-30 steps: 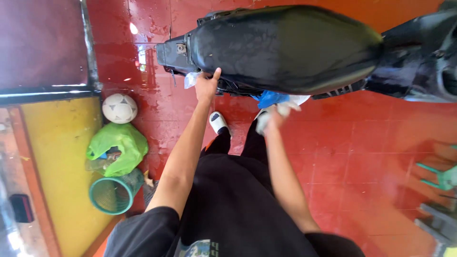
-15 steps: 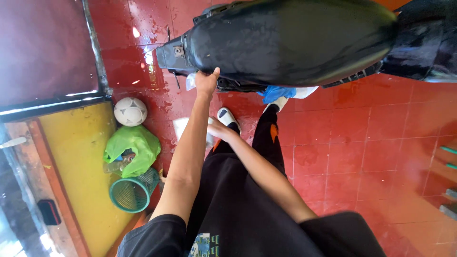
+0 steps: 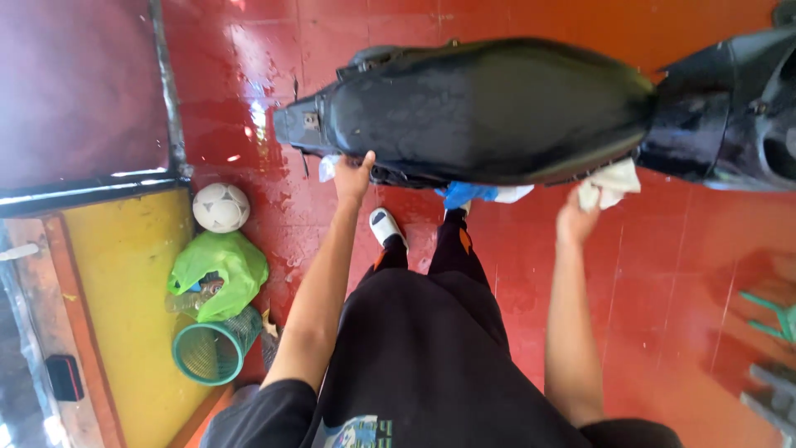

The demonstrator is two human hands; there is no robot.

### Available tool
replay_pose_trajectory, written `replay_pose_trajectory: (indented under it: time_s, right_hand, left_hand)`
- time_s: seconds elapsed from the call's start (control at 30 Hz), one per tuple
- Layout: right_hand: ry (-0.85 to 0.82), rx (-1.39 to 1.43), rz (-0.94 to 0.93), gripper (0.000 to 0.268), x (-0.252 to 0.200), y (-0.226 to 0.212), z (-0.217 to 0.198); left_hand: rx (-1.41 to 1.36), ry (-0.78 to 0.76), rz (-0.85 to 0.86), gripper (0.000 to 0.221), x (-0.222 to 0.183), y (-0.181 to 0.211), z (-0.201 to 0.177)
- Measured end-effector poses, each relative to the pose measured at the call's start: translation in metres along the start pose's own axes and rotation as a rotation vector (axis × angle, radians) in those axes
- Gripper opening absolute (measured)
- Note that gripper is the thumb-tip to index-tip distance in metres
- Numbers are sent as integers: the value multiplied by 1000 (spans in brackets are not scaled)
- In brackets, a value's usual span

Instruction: The person cleans a black scooter using a white cloth and a spray bottle. They wipe the seat and the front headlight area, applying the spray to the cloth and then scrubbing the surfaces.

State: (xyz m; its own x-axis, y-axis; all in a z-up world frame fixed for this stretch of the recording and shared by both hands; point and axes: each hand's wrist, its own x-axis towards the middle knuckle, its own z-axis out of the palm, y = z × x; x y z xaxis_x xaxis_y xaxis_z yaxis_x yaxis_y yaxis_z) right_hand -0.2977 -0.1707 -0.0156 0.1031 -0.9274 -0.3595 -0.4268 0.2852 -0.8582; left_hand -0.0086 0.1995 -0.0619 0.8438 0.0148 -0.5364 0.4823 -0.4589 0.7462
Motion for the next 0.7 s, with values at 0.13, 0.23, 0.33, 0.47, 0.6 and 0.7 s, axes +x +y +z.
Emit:
replay_pose_trajectory:
  time_s: [0.13, 0.23, 0.33, 0.47, 0.6, 0.7]
  right_hand:
    - [-24, -497, -436, 40, 57, 12, 148]
    - [-187, -628, -582, 49, -9, -22, 270]
    - [-424, -596, -818, 68, -112, -65, 321]
    - [-950, -684, -1017, 84, -203, -75, 327]
    - [-1291, -874, -1023, 55, -224, -50, 303]
    - [-1433, -313, 21, 61, -218, -85, 231]
  left_hand:
    - [186, 5, -177, 55, -35, -7, -7]
    - [124, 43, -203, 46, -79, -23, -11]
    - [-56, 105, -212, 32, -108, -40, -10]
    - [-123, 154, -286, 25, -120, -73, 2]
    - [29, 84, -284, 25, -119, -67, 23]
    - [162, -9, -232, 46, -119, -31, 32]
